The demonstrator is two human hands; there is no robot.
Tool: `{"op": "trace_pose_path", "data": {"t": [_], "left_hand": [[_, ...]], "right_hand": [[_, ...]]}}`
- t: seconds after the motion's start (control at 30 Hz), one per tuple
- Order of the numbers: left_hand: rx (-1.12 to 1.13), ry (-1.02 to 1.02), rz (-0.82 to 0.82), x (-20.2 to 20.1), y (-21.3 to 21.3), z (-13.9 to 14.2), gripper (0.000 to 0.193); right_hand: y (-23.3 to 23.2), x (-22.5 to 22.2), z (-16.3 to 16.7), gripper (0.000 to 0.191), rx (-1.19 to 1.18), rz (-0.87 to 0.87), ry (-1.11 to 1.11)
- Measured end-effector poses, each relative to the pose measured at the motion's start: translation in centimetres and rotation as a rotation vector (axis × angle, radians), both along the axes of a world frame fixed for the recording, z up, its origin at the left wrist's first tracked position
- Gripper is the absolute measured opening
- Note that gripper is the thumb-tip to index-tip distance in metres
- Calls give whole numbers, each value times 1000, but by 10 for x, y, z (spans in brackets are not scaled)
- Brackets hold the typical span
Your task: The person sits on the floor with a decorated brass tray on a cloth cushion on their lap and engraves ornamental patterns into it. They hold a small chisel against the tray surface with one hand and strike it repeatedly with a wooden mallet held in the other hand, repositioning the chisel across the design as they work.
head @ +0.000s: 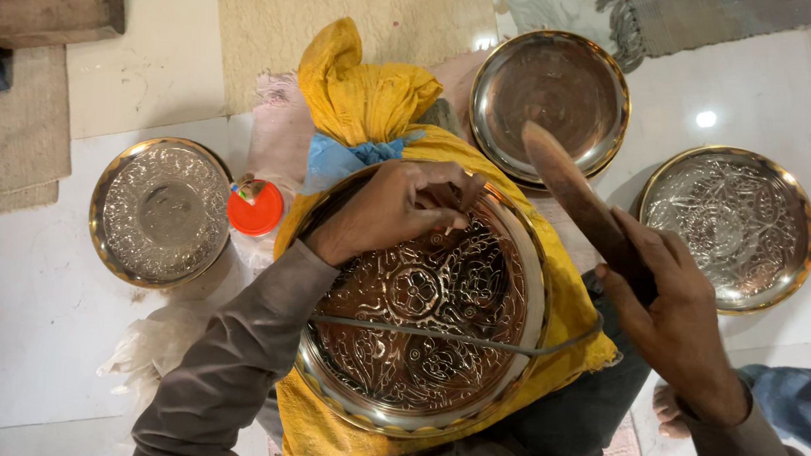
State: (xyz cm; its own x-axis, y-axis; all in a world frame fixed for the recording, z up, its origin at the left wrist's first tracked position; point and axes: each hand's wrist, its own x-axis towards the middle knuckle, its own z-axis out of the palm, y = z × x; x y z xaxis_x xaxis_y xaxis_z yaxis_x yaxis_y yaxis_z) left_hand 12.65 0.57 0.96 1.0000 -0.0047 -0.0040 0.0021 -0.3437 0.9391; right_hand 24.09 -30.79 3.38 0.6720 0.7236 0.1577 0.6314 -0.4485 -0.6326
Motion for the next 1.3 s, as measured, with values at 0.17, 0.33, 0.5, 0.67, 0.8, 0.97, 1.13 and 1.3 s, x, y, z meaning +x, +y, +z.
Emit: {"op": "trace_pose_path", "data": {"t": [0.17,0.33,0.5,0.67,0.8,0.97,1.13,1.3], "left_hand": [[-70,-6,4,2,-2,-17,45],[-45,-94,11,1,-4,-18,47],[-80,-38,19,-1,-4,-20,43],[-69,-37,82,1,-3,-21,33],[18,-59,130,-3,-5,-19,33],[-6,-34,126,-3,-5,-19,35],[-49,-42,123,-1,-5,-25,41],[-48,-62,146,-2,-6,-30,46]], "right_hand": [[2,6,-2,58,-79,-36,-10],[8,9,-2,57,-89,-23,-3],[13,10,6,57,-70,8,-65],[20,13,15,56,-62,27,-123],[29,19,22,58,-125,59,-151],[41,28,27,58,-45,105,-111],[47,32,27,59,-39,109,-130],[53,37,26,62,-191,265,-359]]}}
